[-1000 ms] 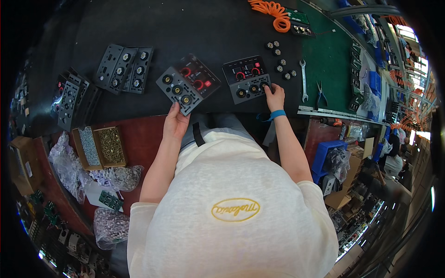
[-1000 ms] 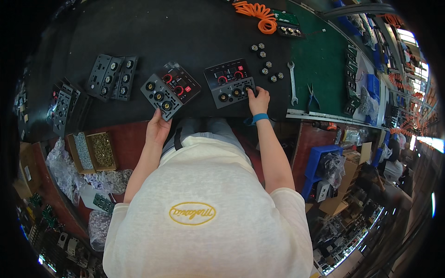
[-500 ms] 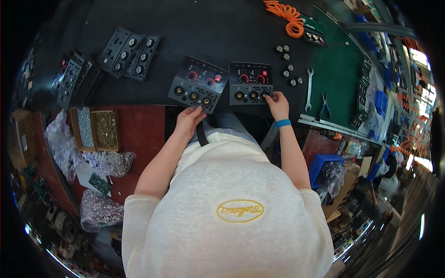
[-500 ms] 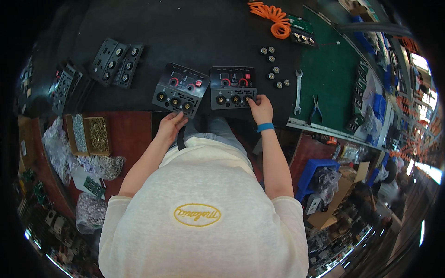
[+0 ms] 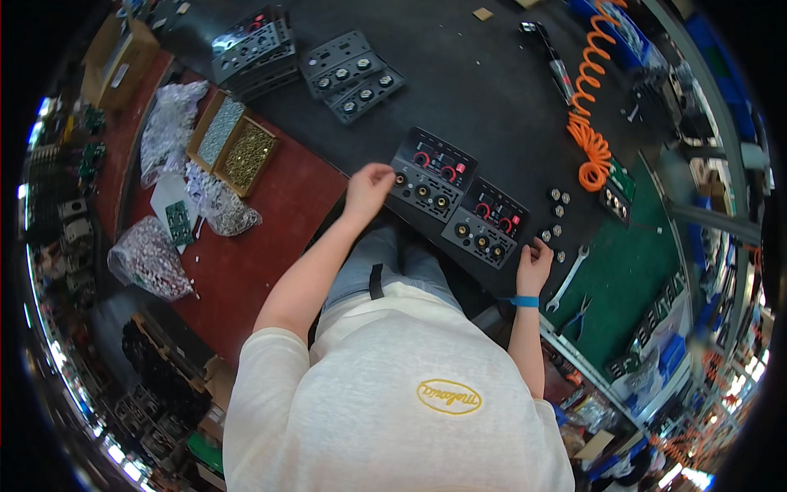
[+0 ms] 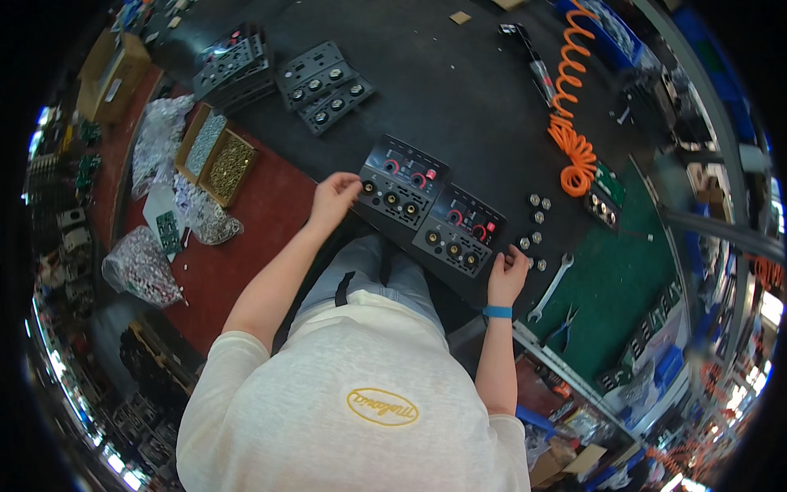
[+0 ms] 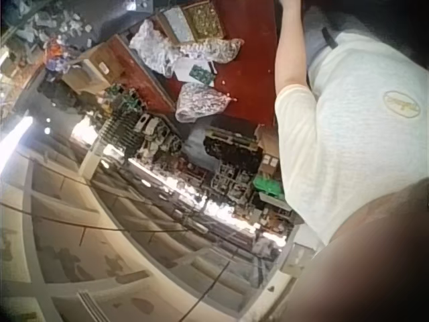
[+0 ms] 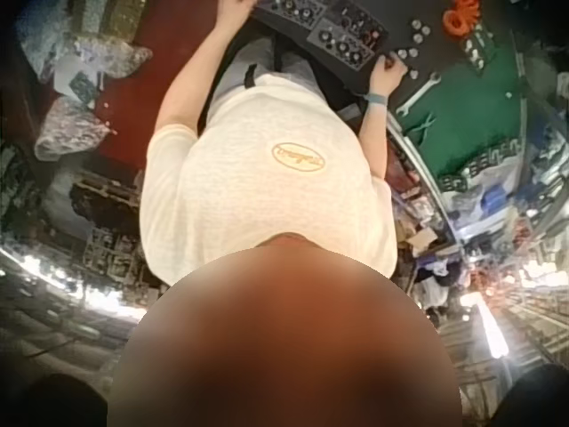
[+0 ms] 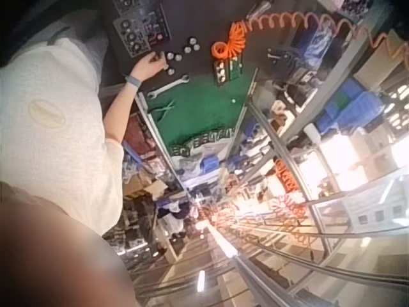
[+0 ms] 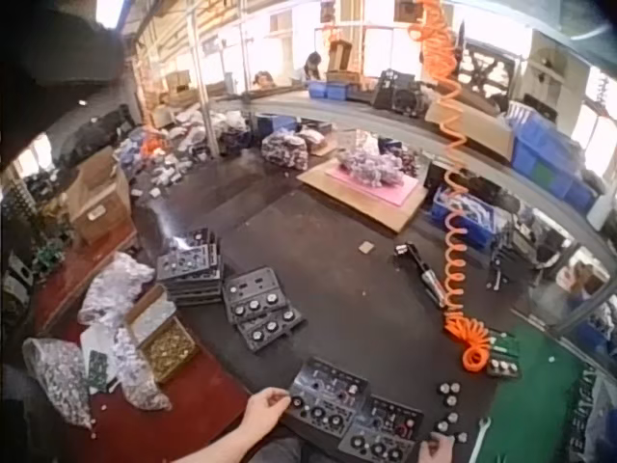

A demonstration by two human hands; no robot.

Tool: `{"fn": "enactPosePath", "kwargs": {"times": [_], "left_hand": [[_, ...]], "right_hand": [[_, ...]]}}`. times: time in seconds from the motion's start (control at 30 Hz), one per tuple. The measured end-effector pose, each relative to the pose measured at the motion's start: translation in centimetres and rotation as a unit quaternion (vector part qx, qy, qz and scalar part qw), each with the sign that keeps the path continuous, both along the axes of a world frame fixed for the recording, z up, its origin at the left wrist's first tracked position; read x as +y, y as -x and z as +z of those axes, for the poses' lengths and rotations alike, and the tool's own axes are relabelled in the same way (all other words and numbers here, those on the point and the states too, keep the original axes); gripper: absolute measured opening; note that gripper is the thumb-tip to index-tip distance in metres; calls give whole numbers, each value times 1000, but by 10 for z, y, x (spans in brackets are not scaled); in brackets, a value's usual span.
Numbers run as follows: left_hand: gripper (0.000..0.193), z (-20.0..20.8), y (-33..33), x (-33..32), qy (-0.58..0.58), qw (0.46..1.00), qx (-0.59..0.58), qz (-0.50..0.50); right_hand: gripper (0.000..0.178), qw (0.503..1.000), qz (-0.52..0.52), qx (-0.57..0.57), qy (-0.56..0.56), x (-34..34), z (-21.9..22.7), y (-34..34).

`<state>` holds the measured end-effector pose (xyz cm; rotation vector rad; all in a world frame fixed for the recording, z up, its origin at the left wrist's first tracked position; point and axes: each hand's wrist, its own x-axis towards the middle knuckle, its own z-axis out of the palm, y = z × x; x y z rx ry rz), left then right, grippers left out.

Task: Manually assemble components and wires into a control panel housing using a wrench.

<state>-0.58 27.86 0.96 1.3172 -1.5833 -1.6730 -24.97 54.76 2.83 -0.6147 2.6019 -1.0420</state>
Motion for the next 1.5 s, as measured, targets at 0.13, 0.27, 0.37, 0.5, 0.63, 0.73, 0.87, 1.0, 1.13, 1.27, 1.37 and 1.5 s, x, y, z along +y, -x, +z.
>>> {"fn": "enactPosePath", "kwargs": {"times": [0.13,0.27,0.37,0.5,0.63,0.73,0.87,1.0,1.13,1.27,1.37,1.5], "left_hand": [[20,6,-33,-30,36,996,-42,66],[18,1,-64,-22,39,996,-65,48],[17,9,-115,-12,46,991,-82,96],[15,13,-224,-21,163,944,-163,235],[14,0,-359,-40,229,861,-202,406],[15,-23,-442,-42,142,856,-215,447],[17,-39,-478,-60,81,878,-221,416],[21,-53,-488,-94,104,874,-248,405],[27,-61,-484,-134,94,888,-229,387],[39,-59,-457,-168,56,888,-286,356],[40,-109,-478,-178,35,906,-235,350],[36,-75,-456,-183,-28,935,-56,350]], "right_hand": [[26,992,31,17,118,-20,10,-11],[22,979,74,-50,185,-55,51,-55],[22,944,127,-222,210,-87,72,-101],[22,839,117,-486,216,-138,97,-168],[22,789,118,-566,207,-180,99,-229],[20,802,137,-551,185,-205,98,-269],[19,840,184,-487,151,-218,104,-312],[19,878,253,-387,120,-220,106,-334],[20,893,272,-345,101,-221,107,-345],[20,901,258,-334,97,-216,105,-355],[20,896,291,-325,84,-212,108,-360],[20,907,272,-308,90,-201,108,-351]]}}
